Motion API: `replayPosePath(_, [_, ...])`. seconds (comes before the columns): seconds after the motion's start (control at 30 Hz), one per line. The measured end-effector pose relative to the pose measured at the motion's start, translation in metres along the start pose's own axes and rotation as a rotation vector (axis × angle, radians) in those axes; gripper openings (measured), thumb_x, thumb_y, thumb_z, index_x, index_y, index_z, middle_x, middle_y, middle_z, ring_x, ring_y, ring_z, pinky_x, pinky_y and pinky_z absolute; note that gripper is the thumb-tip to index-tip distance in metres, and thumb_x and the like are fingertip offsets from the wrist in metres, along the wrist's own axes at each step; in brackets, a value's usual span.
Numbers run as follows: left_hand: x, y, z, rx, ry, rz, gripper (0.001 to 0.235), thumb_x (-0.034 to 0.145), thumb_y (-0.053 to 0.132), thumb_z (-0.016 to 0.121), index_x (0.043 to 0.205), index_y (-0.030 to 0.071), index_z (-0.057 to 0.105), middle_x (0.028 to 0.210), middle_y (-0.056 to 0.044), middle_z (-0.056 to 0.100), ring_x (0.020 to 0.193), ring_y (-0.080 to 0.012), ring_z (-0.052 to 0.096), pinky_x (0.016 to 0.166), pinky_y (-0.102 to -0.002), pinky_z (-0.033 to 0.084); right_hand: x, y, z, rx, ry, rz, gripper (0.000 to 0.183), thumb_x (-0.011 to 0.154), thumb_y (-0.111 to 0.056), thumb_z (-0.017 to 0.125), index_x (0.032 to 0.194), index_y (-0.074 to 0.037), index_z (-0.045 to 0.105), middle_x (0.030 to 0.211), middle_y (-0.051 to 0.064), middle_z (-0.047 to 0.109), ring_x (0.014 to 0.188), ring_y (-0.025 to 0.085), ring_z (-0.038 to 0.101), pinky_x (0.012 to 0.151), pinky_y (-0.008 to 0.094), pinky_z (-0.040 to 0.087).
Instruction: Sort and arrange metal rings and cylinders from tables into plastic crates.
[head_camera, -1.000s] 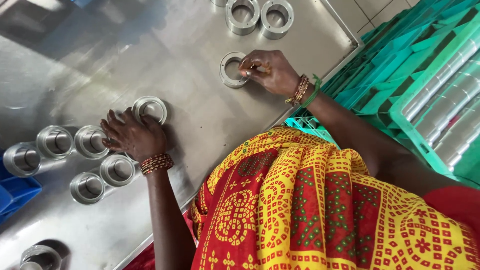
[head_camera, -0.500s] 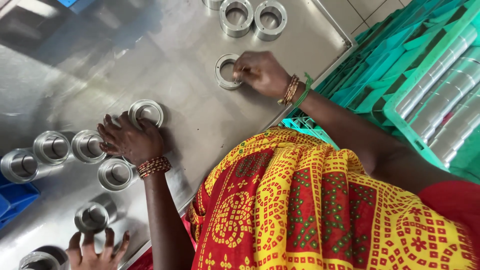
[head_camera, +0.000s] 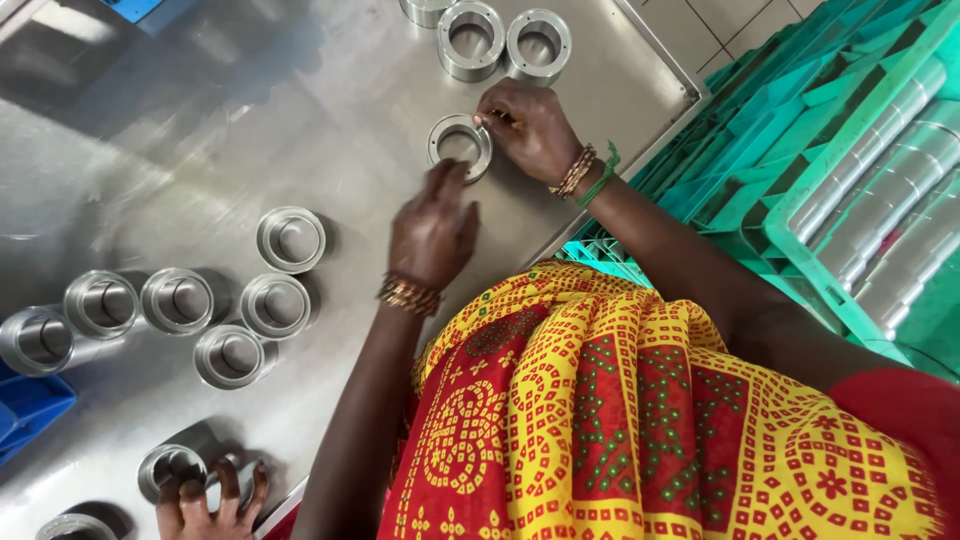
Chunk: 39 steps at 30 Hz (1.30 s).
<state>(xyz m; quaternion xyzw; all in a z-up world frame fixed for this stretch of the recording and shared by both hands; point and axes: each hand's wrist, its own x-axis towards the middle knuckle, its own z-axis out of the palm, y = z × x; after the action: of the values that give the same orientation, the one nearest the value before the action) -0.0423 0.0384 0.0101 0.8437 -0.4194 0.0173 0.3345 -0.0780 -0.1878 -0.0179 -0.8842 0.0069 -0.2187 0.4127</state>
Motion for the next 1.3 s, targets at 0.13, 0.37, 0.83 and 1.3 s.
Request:
replayPosePath(0.13, [0.023,0.002,0.027,-0.082,-0.283,-0.068,0.05,0.086,0.016,0.07,0.131,0.0,0.057,0.129,-0.023,0.06,0.089,-0.0419,0.069,0.074,-0.052,0.056,0.004,-0.004,0.001,-0.143,-0.082,0.0,0.013,0.099,-0.009,0.074,0.098,0.001,0.065,0.096,0.016,0.069,0.085,0.032,0.069,0.076,0.043,0.055])
replayPosePath(0.37, [0.054,-0.001,-0.009,-0.641,-0.386,-0.731,0.033,0.085,0.028,0.073,0.108,0.006,0.071,0.088,-0.019,0.075,0.078,-0.0393,0.076,0.069,-0.048,0.062,0.026,0.023,-0.007,-0.17,0.111,-0.103,0.011,0.099,-0.007,0.071,0.097,0.0,0.063,0.128,0.021,0.068,0.118,0.041,0.064,0.099,0.047,0.053])
replayPosePath(0.83, [0.018,-0.089,-0.011,0.355,0.003,-0.458,0.039,0.087,0.016,0.063,0.124,0.004,0.065,0.154,-0.03,0.037,0.147,-0.0508,0.023,0.114,-0.072,0.017,-0.002,-0.015,0.027,-0.101,-0.108,-0.094,0.032,0.101,-0.011,0.068,0.13,0.001,0.062,0.117,0.017,0.068,0.109,0.034,0.066,0.102,0.047,0.05])
replayPosePath(1.3, [-0.049,-0.119,-0.043,0.467,0.065,-0.715,0.053,0.096,0.017,0.056,0.148,0.01,0.053,0.165,-0.027,0.025,0.154,-0.0508,0.005,0.114,-0.079,-0.003,-0.002,-0.025,0.013,0.248,-0.069,0.091,0.013,0.1,0.0,0.07,0.11,0.003,0.063,0.113,0.013,0.065,0.095,0.023,0.07,0.085,0.035,0.057])
